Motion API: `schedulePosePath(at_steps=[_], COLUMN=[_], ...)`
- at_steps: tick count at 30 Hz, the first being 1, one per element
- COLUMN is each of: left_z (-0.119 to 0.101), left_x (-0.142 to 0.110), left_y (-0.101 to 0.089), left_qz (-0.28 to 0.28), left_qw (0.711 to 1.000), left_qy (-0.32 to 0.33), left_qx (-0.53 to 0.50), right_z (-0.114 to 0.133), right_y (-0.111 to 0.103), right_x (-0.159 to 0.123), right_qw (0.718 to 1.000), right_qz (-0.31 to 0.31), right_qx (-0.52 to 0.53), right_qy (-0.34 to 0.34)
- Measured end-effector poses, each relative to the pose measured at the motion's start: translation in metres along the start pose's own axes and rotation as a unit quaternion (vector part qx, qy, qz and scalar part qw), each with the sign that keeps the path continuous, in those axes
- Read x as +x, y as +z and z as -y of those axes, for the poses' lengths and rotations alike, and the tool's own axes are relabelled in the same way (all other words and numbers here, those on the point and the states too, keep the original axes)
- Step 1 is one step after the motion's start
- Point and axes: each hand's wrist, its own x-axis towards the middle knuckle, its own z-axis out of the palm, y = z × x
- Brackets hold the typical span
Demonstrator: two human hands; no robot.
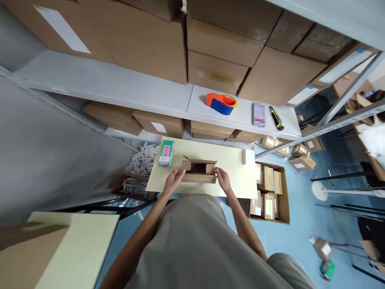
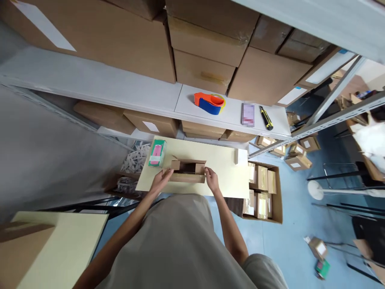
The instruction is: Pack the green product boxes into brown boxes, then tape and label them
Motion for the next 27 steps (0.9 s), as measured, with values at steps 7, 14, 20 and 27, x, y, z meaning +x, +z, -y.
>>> schedulePosePath(at_steps=[7, 14, 20, 27], left_z=[0.038, 0.101, 0.176, 0.242], left_x=[-0.075, -0.191, -0.290, -0.353], left_y=[-0.110, -0.234, -0.302, -0.337], left_qz=[-0.107, -0.312, -0.430, -0.521], left_qw=[0.993, 0.935, 0.870, 0.792], left_qy=[-0.031, -0.090, -0.113, -0.184], left_qx=[-0.045, -0.142, -0.211, -0.260], right_z=[0.067, 0.119, 0.146, 0.158], right_y=[0.054, 0.205, 0.338, 0.453], right_x=[-0.061, -0.101, -0.153, -0.196], right_qw=[0.991, 0.939, 0.855, 0.775], right_qz=[0.129, 0.325, 0.457, 0.576], right_qx=[0.041, -0.032, -0.085, -0.143], right_qy=[-0.012, -0.109, -0.231, -0.217])
